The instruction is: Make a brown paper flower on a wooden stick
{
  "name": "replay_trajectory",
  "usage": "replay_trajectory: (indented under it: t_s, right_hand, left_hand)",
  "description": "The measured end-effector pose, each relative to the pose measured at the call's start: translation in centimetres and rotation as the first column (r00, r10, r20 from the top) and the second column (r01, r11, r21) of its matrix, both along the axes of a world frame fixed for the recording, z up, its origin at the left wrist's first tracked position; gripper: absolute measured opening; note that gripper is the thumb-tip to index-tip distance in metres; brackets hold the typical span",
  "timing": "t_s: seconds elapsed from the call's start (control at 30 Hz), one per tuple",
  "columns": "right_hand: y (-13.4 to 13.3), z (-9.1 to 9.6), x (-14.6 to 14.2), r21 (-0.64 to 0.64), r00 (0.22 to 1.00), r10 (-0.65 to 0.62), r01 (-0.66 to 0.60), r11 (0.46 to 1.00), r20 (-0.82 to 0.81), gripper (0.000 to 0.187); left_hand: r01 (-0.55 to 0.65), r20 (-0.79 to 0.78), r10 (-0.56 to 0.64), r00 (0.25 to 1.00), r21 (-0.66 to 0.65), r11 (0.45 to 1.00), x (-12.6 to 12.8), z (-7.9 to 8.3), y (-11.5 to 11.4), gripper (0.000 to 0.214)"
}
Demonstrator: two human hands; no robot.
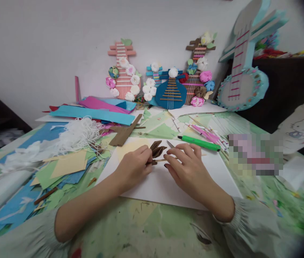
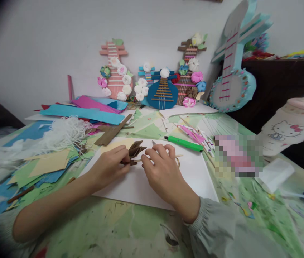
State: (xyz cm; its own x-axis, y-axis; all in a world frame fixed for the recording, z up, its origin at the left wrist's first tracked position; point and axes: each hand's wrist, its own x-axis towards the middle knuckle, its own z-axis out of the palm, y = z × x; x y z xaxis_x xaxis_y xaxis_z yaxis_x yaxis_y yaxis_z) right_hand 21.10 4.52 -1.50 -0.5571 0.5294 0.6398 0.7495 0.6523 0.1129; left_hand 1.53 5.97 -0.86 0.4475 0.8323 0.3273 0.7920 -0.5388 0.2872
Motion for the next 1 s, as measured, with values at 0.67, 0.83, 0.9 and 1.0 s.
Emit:
replay_trajectory:
  t_s: [0.67,0.83,0.9,1.0]
  right_hand:
    - [3.0,1.9,4.3,-0.025,0.954,-0.205,0.205,0.978,-0.219,0.021]
    - [1.8,1.9,2.7,-0.22,0.938,-0.098,0.024,0.975,-0.332,0.01]
    - [1.3,1.7,2.1,-0.293,0.943,-0.083,-0.016,0.956,-0.322,0.011]
    - [1.1,1.4,1.9,-0.368,0.943,-0.133,0.012,0.93,-0.306,0.015]
  left_hand:
    - [-0.081,0.434,0.191,0.88,-0.259,0.963,-1.6,1.1,1.8,0.011]
    - [0.211,0.724,0.363,0.587,-0.57,0.794,-1.6,1.0,2.2,0.019]
    - [0.332,0.779,0.433,0.454,-0.599,0.729,-1.5,1.0,2.1,0.021]
    - [0.429,0.771,0.536,0.343,-0.636,0.641,-1.7,0.8,2.4,0.023]
